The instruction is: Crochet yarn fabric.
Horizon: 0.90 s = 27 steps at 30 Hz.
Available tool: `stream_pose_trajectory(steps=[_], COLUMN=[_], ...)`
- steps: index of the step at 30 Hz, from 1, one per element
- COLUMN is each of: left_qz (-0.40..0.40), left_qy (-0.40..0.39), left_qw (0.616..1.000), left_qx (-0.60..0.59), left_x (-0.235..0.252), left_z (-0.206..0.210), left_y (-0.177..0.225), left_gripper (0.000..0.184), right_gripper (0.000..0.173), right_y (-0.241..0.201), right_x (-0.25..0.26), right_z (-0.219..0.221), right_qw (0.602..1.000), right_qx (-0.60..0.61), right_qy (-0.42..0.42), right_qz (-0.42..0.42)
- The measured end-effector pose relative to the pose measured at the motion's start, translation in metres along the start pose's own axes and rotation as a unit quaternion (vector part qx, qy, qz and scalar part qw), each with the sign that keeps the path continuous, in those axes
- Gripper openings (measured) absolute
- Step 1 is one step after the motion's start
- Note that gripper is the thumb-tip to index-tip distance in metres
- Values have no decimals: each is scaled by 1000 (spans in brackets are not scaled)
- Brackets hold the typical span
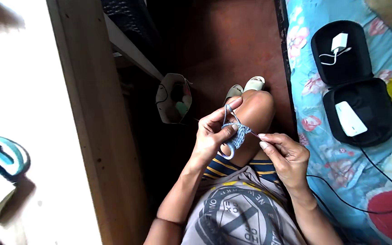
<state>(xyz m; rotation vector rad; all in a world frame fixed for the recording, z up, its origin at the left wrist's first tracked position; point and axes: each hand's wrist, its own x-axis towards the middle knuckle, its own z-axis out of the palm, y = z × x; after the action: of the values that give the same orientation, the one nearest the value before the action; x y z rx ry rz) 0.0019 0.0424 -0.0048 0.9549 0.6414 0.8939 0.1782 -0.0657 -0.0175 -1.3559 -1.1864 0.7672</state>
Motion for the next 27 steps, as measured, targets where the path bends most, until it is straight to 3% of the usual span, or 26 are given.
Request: stream_pose_trajectory(steps=[7, 9, 13, 15, 18, 21, 24, 27], left_qz=[-9, 12, 35, 62, 181, 242, 193, 121], left_qy=[8, 28, 53, 54, 39, 35, 53, 76], left_qw=[997, 996, 994, 987, 955, 941, 965, 984], left_qx=[76, 86, 90, 141, 232, 235, 172, 102], left_x=[1, 0, 1, 1, -2, -2, -5, -5], left_z=[7, 12, 19, 22, 25, 23, 25, 23], left_y=[3, 3, -2, -4, -17, -23, -17, -11], left_gripper=[73, 72, 65, 61, 51, 44, 42, 44], right_gripper=[14, 16, 18, 17, 13, 13, 16, 11], right_y=[1, -1, -9, -11, -19, -22, -18, -11], right_x=[1, 1, 5, 6, 9, 16, 16, 5], right_z=[-2, -5, -3, 4, 13, 12, 9, 13], right_qw=[1000, 995, 943, 966, 996, 983, 965, 999], right_qx=[-15, 71, 253, 192, 47, 117, 200, -3], right_qy=[2, -5, -17, -12, 4, -1, -5, 46], right_qz=[13, 75, 217, 171, 81, 143, 172, 22])
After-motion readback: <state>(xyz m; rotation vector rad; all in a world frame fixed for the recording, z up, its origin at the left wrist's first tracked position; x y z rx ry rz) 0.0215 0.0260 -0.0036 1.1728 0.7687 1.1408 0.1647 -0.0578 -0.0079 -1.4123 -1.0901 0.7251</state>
